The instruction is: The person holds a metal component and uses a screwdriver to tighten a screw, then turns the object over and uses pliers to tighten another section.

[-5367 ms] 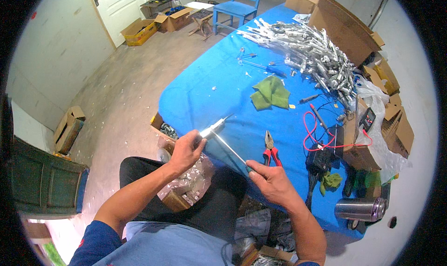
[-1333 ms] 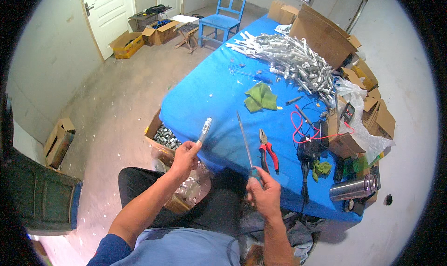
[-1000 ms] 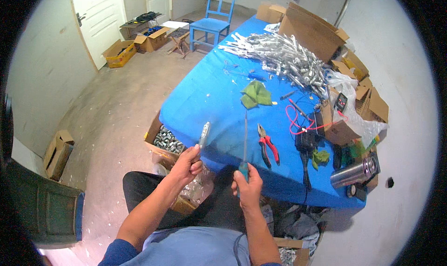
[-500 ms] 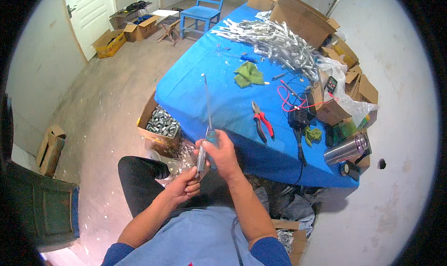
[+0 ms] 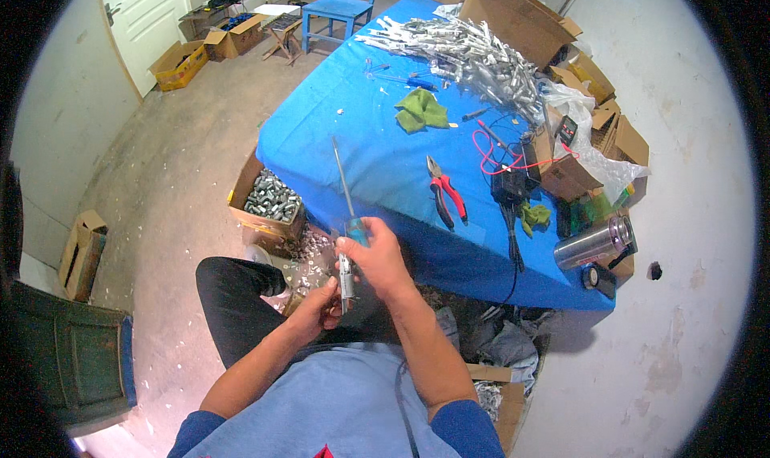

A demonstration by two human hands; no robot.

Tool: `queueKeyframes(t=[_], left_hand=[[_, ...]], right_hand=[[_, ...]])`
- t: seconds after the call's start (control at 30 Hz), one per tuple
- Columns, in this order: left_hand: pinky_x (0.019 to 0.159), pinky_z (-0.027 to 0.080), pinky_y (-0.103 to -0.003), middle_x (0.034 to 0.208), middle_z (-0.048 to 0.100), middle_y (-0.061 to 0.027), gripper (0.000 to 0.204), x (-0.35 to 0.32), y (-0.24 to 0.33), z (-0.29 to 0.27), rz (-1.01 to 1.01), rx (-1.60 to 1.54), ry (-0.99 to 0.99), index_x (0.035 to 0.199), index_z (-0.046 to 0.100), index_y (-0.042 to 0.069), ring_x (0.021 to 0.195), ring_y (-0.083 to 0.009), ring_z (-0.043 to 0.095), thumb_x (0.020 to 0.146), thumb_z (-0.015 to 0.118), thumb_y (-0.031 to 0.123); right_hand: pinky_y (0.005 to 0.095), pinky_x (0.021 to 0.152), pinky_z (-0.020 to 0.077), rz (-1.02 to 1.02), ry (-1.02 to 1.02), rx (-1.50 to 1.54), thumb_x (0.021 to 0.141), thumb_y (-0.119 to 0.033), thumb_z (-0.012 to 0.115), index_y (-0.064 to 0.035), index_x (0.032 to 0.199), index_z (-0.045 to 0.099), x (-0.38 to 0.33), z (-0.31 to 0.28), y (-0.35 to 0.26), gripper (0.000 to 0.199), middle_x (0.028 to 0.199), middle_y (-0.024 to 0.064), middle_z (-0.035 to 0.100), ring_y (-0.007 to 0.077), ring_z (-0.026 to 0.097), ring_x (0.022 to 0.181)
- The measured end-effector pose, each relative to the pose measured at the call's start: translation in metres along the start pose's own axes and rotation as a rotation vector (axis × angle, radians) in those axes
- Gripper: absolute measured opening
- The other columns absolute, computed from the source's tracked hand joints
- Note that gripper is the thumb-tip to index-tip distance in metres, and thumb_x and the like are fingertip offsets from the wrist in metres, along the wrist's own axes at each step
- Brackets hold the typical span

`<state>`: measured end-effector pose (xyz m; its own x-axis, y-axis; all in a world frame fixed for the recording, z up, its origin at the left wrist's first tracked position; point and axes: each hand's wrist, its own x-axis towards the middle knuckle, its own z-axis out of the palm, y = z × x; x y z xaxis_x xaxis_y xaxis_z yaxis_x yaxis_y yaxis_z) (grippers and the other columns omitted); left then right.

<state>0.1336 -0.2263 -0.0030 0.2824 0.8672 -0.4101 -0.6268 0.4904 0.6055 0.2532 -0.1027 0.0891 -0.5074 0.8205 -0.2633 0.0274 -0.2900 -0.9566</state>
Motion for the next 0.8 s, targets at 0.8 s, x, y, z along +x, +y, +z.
queueKeyframes(t=[0.8], left_hand=[[0.045,0.027,-0.021,0.071,0.049,0.0042,0.047,-0.012,0.003,0.011,0.122,0.134,0.021,0.093,0.062,0.008,0.055,-0.0051,0.04,0.1,0.051,0.053]], right_hand=[[0.0259,0.054,0.0488,0.106,-0.086,-0.107,0.086,-0.02,0.072,0.0002,0.118,0.055,-0.008,-0.002,0.029,0.041,0.092,0.0048,0.064,0.0111,0.061,0.078]])
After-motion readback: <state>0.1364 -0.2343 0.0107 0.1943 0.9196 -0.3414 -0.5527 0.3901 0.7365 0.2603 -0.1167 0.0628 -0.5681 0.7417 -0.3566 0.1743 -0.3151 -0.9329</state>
